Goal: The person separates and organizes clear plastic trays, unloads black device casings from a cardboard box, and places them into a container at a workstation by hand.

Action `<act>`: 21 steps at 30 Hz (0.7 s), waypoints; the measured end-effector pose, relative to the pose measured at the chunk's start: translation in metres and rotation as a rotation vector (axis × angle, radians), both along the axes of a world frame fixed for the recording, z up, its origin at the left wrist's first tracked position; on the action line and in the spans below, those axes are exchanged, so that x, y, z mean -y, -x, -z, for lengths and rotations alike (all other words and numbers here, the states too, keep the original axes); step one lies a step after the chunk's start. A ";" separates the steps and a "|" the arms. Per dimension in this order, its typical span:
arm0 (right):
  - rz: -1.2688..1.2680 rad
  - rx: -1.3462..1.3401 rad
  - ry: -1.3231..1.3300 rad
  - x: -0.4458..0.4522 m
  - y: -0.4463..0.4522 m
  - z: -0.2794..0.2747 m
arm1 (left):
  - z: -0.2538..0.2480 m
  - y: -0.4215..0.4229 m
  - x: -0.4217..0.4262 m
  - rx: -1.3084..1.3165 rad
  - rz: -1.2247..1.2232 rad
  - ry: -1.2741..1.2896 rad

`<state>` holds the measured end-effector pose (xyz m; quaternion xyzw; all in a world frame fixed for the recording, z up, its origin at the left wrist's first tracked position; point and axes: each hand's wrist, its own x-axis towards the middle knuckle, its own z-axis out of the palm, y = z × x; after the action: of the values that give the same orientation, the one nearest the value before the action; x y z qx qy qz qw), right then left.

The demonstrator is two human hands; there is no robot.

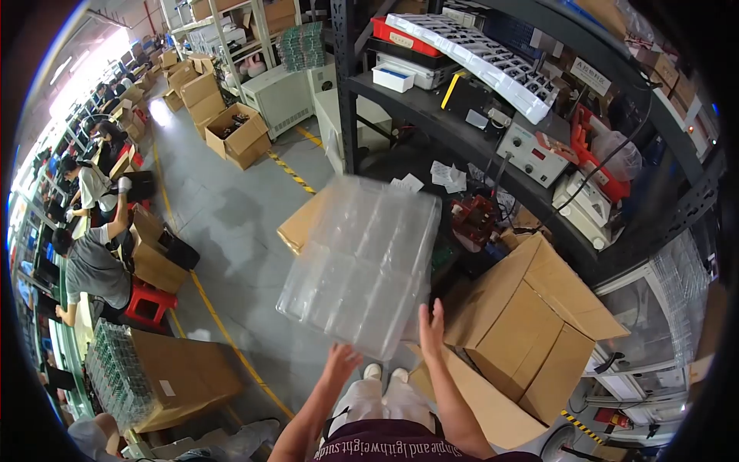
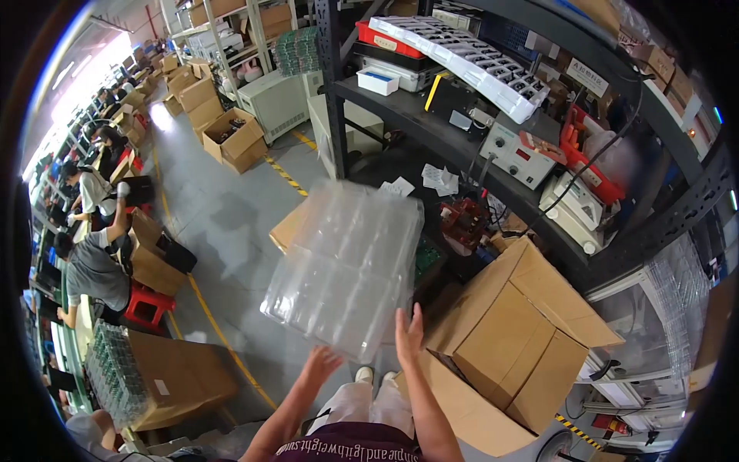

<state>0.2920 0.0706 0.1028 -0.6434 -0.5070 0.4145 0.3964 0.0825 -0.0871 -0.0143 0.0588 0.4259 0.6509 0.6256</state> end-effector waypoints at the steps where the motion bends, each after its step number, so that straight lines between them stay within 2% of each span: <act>1: -0.032 0.119 -0.084 0.000 0.001 0.005 | 0.018 -0.011 0.006 -0.092 0.253 -0.003; 2: -0.064 0.236 -0.167 -0.002 0.002 0.014 | 0.014 -0.017 0.004 -0.088 0.255 -0.011; 4: -0.067 0.355 -0.142 -0.009 0.006 0.030 | -0.010 -0.025 0.000 0.305 -0.025 0.314; 5: -0.069 0.414 -0.127 -0.010 0.007 0.039 | -0.030 -0.024 0.000 0.105 -0.035 0.371; 7: -0.078 0.464 -0.120 -0.019 0.008 0.038 | -0.044 -0.008 -0.001 -0.087 -0.170 0.571; 8: -0.062 0.504 -0.176 -0.024 0.010 0.038 | -0.051 0.006 0.003 -0.242 -0.161 0.564; 9: -0.043 0.538 -0.227 -0.027 0.016 0.036 | -0.087 0.009 -0.003 -0.462 -0.245 0.541; 11: -0.036 0.573 -0.305 -0.041 0.023 0.025 | -0.080 0.044 -0.010 -0.937 -0.305 0.250; 13: -0.025 0.634 -0.384 -0.057 0.032 0.003 | -0.153 0.062 -0.042 -1.344 -0.207 0.150; 17: -0.022 0.749 -0.504 -0.107 0.047 -0.058 | -0.214 0.101 -0.122 -1.813 -0.162 0.040; 19: 0.001 0.790 -0.527 -0.130 0.058 -0.075 | -0.237 0.110 -0.165 -1.892 -0.143 0.059; 21: 0.069 0.853 -0.543 -0.152 0.061 -0.081 | -0.230 0.117 -0.197 -1.969 -0.116 0.070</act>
<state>0.2305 0.2227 0.1833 -0.6454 -0.6919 -0.0451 0.3206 -0.0342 0.1096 0.2161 0.5349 0.7777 0.3279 -0.0398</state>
